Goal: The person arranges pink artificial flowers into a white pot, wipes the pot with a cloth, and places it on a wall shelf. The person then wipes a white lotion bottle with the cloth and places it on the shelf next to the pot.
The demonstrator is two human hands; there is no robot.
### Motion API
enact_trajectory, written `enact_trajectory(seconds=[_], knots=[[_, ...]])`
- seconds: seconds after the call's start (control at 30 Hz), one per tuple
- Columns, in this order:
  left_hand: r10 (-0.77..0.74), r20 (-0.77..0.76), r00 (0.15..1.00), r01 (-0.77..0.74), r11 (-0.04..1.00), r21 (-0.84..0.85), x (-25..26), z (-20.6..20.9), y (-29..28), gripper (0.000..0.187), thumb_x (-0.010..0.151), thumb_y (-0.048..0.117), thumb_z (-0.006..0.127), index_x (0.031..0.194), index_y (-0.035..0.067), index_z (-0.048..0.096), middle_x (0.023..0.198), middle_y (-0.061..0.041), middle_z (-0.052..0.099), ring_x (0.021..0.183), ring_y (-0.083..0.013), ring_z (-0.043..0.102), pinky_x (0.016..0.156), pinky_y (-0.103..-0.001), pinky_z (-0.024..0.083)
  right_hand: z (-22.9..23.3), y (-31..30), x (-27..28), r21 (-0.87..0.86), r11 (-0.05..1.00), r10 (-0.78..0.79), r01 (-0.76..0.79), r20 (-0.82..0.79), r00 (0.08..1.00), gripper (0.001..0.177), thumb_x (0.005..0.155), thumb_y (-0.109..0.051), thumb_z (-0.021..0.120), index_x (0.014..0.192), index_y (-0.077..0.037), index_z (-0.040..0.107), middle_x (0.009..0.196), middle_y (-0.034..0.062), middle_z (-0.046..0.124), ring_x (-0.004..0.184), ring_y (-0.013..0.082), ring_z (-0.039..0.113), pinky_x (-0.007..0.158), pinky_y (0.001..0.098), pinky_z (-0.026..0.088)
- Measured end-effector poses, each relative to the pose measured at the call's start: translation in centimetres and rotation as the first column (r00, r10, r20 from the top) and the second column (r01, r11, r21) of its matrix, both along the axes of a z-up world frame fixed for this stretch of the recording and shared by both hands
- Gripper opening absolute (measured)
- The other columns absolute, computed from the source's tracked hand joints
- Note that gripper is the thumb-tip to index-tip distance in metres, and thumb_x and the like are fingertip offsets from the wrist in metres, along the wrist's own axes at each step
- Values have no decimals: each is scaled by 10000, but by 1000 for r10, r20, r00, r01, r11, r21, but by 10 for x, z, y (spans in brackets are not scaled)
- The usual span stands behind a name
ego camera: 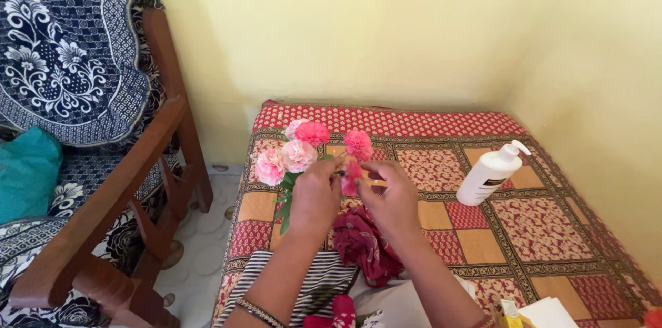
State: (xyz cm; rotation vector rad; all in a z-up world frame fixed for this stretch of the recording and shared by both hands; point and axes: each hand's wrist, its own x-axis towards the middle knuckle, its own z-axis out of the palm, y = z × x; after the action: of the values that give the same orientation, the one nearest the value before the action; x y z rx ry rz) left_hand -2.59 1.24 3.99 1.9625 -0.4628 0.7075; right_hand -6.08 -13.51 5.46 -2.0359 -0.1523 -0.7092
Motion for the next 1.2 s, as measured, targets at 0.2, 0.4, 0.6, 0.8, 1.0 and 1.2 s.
enact_trajectory(seconds=[0.2,0.4,0.6,0.8,1.0,1.2], knots=[[-9,27,1000,9,1000,-14,-13,14,6,338,822,-40,656,1145,34,719,1066,-215,722,940,-393,707,817,-452,568,8,-14,-6,40,999,-37,36,17,999,292,852,-83,739,1142,-46,731,1054,78,707,957,166,741,795,296,624],[14,-24,1000,-15,1000,-24,-19,20,5,298,849,-28,658,1129,43,730,1021,-203,731,892,-376,719,777,-447,576,8,-23,-8,70,998,12,-10,-16,1000,272,844,-76,731,1115,-50,738,1066,68,721,960,151,738,749,290,618],[-41,-80,996,38,999,-36,-20,18,4,144,862,90,740,997,43,752,950,-172,745,844,-337,749,737,-428,586,3,-20,-4,1,998,64,-64,17,998,153,871,-91,738,1011,-39,774,947,56,790,837,122,761,756,263,594],[-18,-107,994,22,999,28,-23,10,15,158,875,194,752,949,58,779,926,-178,751,841,-370,730,746,-451,580,-8,-13,-2,14,988,152,-151,-160,975,152,871,-83,724,999,-38,792,852,65,789,718,129,703,665,295,571],[-31,-210,977,62,988,144,-24,-18,29,196,892,251,717,963,82,783,922,-168,755,870,-375,722,778,-469,581,-37,-12,1,-149,971,133,-187,-315,940,176,850,-131,739,1008,-72,791,846,54,779,750,118,744,693,292,582],[78,-531,844,205,868,452,-11,-67,40,195,862,326,746,970,175,808,958,-192,734,932,-403,701,860,-501,557,-85,-15,8,-71,908,313,-413,-541,781,179,812,-111,735,976,-64,787,854,89,799,762,178,754,716,315,599]])
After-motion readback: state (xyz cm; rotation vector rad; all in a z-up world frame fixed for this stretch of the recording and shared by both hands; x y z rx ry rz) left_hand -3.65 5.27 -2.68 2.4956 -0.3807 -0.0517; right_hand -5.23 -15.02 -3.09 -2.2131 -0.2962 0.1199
